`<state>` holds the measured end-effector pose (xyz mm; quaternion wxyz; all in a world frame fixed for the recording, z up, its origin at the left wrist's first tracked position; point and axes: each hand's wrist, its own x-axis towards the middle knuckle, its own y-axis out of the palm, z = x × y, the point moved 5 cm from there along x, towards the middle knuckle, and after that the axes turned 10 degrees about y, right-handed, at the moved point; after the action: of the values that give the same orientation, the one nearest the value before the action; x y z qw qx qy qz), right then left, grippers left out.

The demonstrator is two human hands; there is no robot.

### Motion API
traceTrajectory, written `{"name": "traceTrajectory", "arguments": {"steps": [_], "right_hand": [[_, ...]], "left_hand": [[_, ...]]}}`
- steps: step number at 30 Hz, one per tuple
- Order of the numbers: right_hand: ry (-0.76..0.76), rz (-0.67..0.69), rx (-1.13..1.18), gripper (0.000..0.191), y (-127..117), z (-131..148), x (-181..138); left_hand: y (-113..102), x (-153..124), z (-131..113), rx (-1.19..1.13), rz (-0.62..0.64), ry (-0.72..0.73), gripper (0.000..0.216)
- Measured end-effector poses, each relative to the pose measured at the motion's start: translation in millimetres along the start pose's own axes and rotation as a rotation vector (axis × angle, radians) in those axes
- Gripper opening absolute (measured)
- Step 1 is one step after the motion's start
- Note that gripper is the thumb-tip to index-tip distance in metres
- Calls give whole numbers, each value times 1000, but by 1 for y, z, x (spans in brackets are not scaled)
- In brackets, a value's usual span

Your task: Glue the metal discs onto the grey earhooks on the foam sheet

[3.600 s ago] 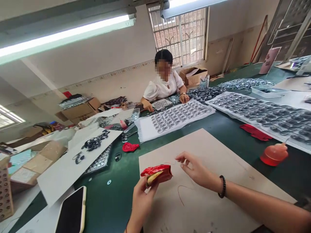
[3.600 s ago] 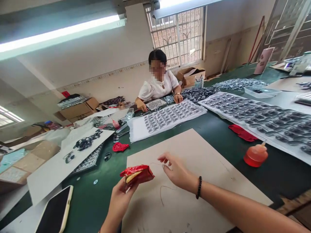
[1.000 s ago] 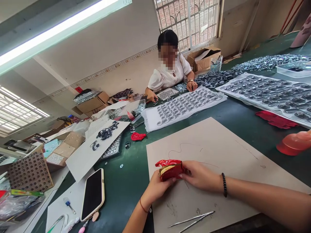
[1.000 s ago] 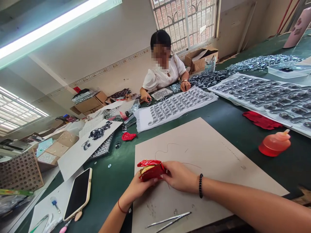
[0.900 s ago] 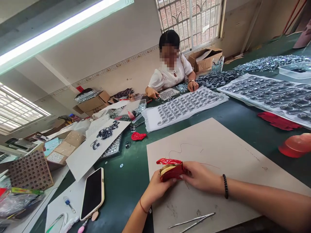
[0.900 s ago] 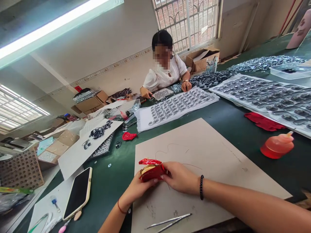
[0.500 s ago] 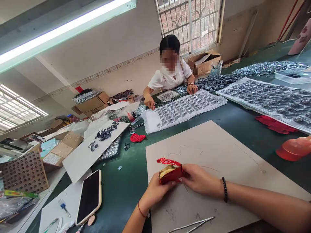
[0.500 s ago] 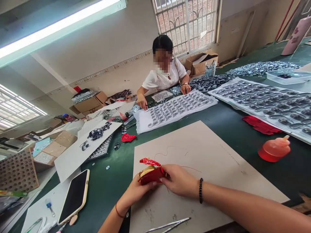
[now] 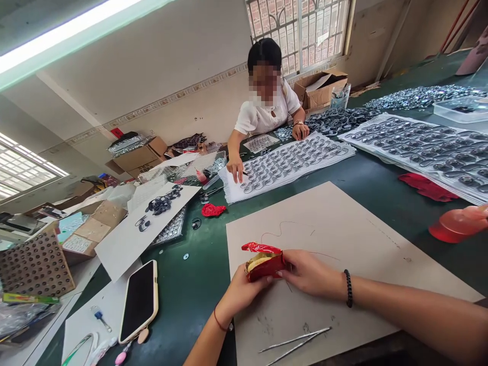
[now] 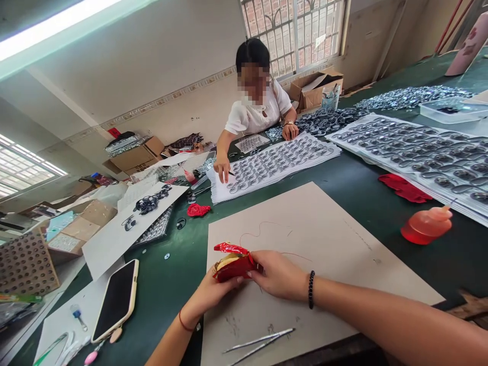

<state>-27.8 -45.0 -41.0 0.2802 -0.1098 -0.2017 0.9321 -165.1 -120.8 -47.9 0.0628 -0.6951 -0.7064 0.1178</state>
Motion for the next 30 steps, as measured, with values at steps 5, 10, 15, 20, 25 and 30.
{"name": "traceTrajectory", "arguments": {"steps": [5, 10, 15, 20, 25, 30], "right_hand": [[27, 0, -34, 18, 2, -4, 0], [17, 1, -36, 21, 4, -7, 0], [34, -11, -62, 16, 3, -4, 0], [-15, -18, -28, 23, 0, 2, -1], [5, -4, -61, 22, 2, -2, 0], [15, 2, -48, 21, 2, -4, 0]], "left_hand": [[-1, -1, -2, 18, -10, -20, 22], [0, -2, -1, 6, -30, -17, 27], [0, -3, -2, 5, -13, -6, 25], [0, -1, -9, 27, -4, 30, 25], [0, -2, -7, 35, -43, -19, 29], [1, -3, -8, 1, -10, -9, 26]]}}
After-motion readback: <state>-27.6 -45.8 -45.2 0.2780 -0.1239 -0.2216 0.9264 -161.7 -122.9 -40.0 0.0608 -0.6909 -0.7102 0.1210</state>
